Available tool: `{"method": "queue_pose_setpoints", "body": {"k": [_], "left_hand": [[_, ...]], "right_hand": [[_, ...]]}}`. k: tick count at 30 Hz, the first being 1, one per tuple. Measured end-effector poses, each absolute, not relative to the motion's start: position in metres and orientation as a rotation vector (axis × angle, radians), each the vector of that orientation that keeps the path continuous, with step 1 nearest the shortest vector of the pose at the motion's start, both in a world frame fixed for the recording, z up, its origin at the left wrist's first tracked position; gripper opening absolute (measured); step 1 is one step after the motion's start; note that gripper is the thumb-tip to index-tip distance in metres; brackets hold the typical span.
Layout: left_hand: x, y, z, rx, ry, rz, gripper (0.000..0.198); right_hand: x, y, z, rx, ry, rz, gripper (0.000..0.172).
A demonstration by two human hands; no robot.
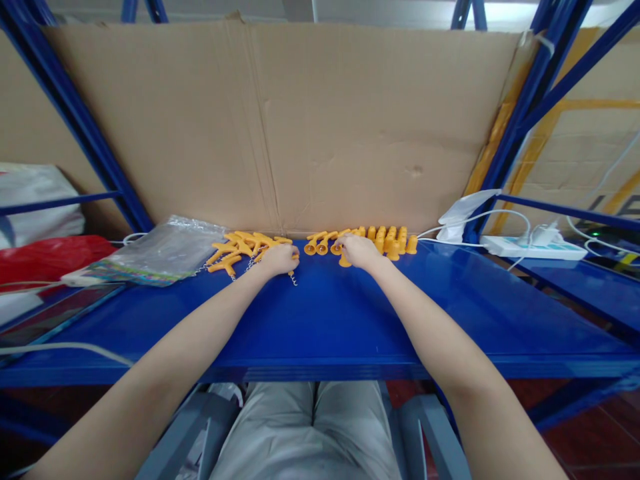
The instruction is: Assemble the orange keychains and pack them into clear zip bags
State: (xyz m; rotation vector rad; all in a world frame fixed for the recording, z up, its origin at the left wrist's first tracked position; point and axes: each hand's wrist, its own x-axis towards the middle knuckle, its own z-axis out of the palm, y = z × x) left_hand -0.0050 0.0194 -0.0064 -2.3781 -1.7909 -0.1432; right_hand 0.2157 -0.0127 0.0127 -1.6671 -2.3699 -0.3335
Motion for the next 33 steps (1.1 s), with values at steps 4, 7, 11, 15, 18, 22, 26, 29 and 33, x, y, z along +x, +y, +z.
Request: {"method": "queue_pose_setpoints", "body": {"k": [4, 7, 11, 15, 18, 22, 26, 29, 33], "left_hand": [[-0.008, 0.017, -0.002, -2.319, -1.896, -0.174, 0.038], [-0.008, 0.016, 0.0, -2.293, -1.933, -0.173, 0.039], [-0.007, 0.018, -0.001, -2.263, -1.957, -0.181, 0.039], [-0.006, 0.02, -0.002, -2.247, -1.958, -0.169, 0.039], [-0.007, 0.019, -0.001, -2.259, -1.946, -0.138, 0.039], [-0.008, 0.018, 0.001, -2.27, -1.959, -0.145, 0.039], [-0.008, 0.017, 0.002, -2.3, -1.968, -0.155, 0.037], [-0.008, 0.017, 0.003, -2.311, -1.984, -0.15, 0.036], [-0.008, 0.017, 0.004, -2.302, -2.001, -0.121, 0.036]], "right_hand": [[0.216, -0.015, 0.012, -1.709, -2.354, -0.384, 0.036], [0.215, -0.015, 0.007, -1.722, -2.376, -0.398, 0.034], [0.214, -0.012, -0.001, -1.704, -2.399, -0.384, 0.032], [0.215, -0.01, -0.004, -1.645, -2.392, -0.4, 0.031], [0.215, -0.012, -0.002, -1.645, -2.379, -0.416, 0.032], [0.213, -0.015, 0.001, -1.679, -2.354, -0.452, 0.032], [0.211, -0.017, 0.004, -1.675, -2.378, -0.494, 0.032], [0.211, -0.018, 0.004, -1.687, -2.377, -0.502, 0.033], [0.213, -0.016, 0.003, -1.687, -2.355, -0.494, 0.033]]}}
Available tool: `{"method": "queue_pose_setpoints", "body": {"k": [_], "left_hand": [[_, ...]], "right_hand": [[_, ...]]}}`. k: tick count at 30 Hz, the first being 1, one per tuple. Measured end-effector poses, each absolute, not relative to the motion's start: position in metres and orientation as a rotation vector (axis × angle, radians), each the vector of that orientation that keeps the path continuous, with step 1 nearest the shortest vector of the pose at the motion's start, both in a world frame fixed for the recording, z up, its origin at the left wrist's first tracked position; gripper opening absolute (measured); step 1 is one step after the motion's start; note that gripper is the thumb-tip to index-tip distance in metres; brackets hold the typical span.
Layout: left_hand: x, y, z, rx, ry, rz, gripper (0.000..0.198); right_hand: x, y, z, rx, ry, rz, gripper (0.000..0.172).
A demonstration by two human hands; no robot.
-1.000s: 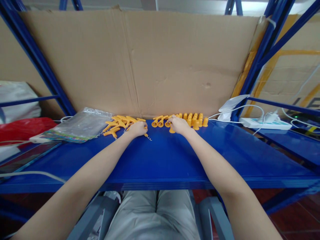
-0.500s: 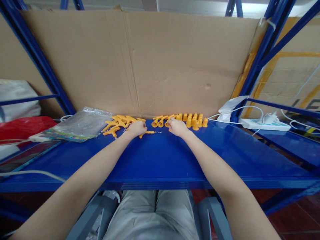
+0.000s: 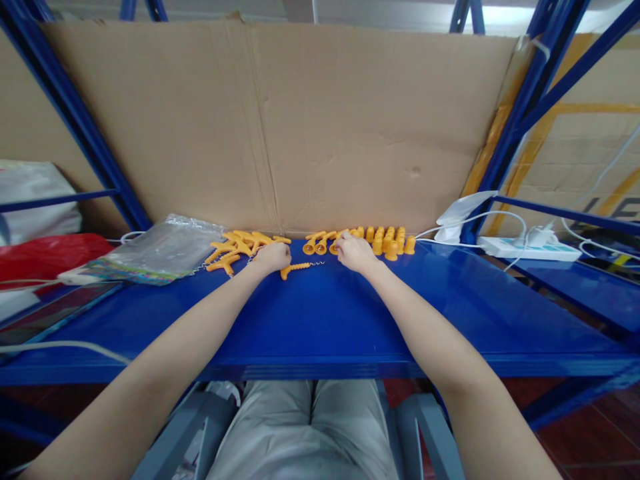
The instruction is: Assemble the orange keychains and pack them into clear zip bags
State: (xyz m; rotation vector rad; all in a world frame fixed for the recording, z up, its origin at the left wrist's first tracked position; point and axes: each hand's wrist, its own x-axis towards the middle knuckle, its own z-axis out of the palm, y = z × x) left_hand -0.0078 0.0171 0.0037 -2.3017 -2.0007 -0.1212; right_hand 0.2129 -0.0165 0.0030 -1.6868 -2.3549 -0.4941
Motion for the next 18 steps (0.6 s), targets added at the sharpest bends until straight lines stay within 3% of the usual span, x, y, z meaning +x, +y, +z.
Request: {"method": "queue_pose_setpoints", "body": {"k": [4, 11, 13, 18], "left_hand": [[-0.004, 0.015, 0.007, -2.311, -1.951, -0.003, 0.04], [0.009, 0.004, 0.01, -2.506, -1.815, 0.133, 0.071], [0.012, 0.003, 0.008, -2.555, -1.751, 0.126, 0.067], [0.015, 0.004, 0.001, -2.669, -1.52, -0.032, 0.034]], "right_hand": [[0.216, -0.007, -0.001, -1.644, -2.247, -0.396, 0.028], [0.225, 0.012, -0.011, -1.766, -2.005, -0.005, 0.012], [0.228, 0.013, -0.013, -1.815, -2.039, 0.1, 0.009], [0.227, 0.007, -0.011, -1.849, -2.033, 0.071, 0.013]]}}
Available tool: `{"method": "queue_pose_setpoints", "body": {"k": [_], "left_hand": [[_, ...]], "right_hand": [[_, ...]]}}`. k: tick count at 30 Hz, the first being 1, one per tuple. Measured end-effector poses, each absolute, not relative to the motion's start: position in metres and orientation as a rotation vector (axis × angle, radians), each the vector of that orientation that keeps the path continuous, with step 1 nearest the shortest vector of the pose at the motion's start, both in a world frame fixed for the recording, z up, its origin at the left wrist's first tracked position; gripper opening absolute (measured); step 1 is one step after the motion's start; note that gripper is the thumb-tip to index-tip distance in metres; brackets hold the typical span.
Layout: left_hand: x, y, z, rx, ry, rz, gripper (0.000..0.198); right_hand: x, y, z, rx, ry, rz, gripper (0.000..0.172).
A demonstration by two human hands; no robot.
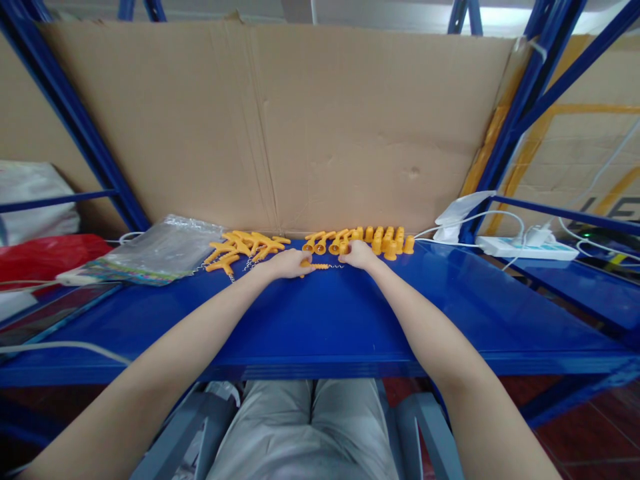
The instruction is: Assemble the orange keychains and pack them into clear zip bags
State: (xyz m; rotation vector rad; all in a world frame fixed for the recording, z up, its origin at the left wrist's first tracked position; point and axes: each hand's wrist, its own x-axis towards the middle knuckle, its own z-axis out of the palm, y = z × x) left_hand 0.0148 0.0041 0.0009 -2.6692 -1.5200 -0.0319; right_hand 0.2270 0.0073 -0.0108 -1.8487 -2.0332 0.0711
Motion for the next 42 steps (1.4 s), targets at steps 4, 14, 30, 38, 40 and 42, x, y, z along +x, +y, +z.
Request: {"method": "queue_pose_setpoints", "body": {"k": [4, 14, 30, 38, 40, 42], "left_hand": [[0.014, 0.005, -0.004, -2.593, -1.451, -0.164, 0.03], [0.008, 0.008, -0.005, -2.405, -1.634, -0.374, 0.039], [0.01, 0.007, -0.006, -2.422, -1.539, -0.671, 0.029], [0.003, 0.012, -0.006, -2.456, -1.502, -0.771, 0.029], [0.004, 0.011, -0.005, -2.445, -1.518, -0.758, 0.029], [0.004, 0.009, -0.004, -2.435, -1.529, -0.729, 0.03]], "right_hand": [[0.22, -0.003, 0.0, -1.887, -1.979, -0.236, 0.028], [0.215, -0.018, 0.013, -1.97, -2.087, -0.416, 0.042], [0.23, 0.013, -0.012, -1.146, -2.252, -0.268, 0.024], [0.229, 0.015, -0.009, -1.156, -2.197, -0.046, 0.031], [0.228, 0.015, -0.009, -1.197, -2.163, 0.03, 0.034], [0.229, 0.017, -0.008, -1.223, -2.104, 0.162, 0.042]]}}
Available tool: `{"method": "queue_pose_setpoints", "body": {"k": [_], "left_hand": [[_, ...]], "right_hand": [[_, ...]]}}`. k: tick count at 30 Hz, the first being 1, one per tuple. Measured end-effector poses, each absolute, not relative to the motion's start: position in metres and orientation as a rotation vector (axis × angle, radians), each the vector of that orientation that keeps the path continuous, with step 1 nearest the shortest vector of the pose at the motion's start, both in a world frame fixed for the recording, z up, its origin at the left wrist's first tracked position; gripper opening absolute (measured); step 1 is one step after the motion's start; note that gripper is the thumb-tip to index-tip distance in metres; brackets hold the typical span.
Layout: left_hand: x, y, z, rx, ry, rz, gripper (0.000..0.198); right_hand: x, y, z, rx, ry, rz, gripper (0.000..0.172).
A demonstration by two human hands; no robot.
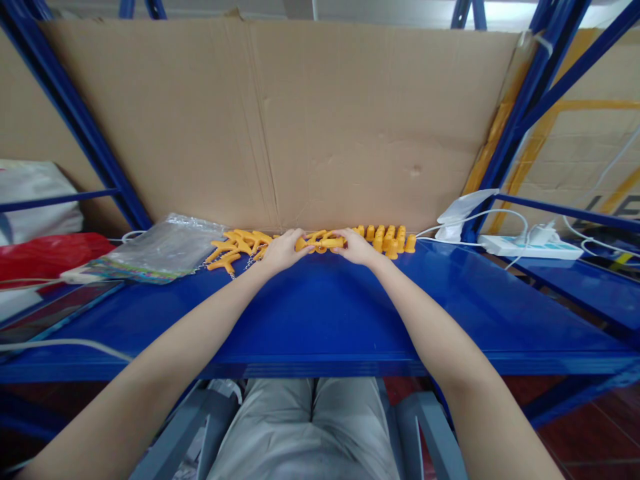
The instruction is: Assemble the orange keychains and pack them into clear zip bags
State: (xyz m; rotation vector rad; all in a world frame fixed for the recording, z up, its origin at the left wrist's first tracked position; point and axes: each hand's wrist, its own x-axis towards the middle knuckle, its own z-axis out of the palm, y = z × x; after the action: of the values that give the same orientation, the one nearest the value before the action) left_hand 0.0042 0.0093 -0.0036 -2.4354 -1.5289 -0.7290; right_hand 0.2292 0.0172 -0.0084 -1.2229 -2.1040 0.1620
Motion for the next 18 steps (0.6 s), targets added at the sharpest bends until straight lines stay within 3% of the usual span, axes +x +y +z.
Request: {"method": "queue_pose_setpoints", "body": {"k": [4, 12, 18], "left_hand": [[0.005, 0.008, -0.002, -2.419, -1.536, -0.707, 0.03], [0.002, 0.01, -0.002, -2.437, -1.467, -0.773, 0.026], [-0.002, 0.018, -0.005, -2.472, -1.402, -0.852, 0.023]], "right_hand": [[0.236, 0.018, -0.006, -1.226, -1.944, 0.519, 0.049], [0.235, 0.0, 0.006, -1.245, -1.684, 0.932, 0.01], [0.233, -0.003, 0.01, -1.254, -1.646, 0.942, 0.012]]}}
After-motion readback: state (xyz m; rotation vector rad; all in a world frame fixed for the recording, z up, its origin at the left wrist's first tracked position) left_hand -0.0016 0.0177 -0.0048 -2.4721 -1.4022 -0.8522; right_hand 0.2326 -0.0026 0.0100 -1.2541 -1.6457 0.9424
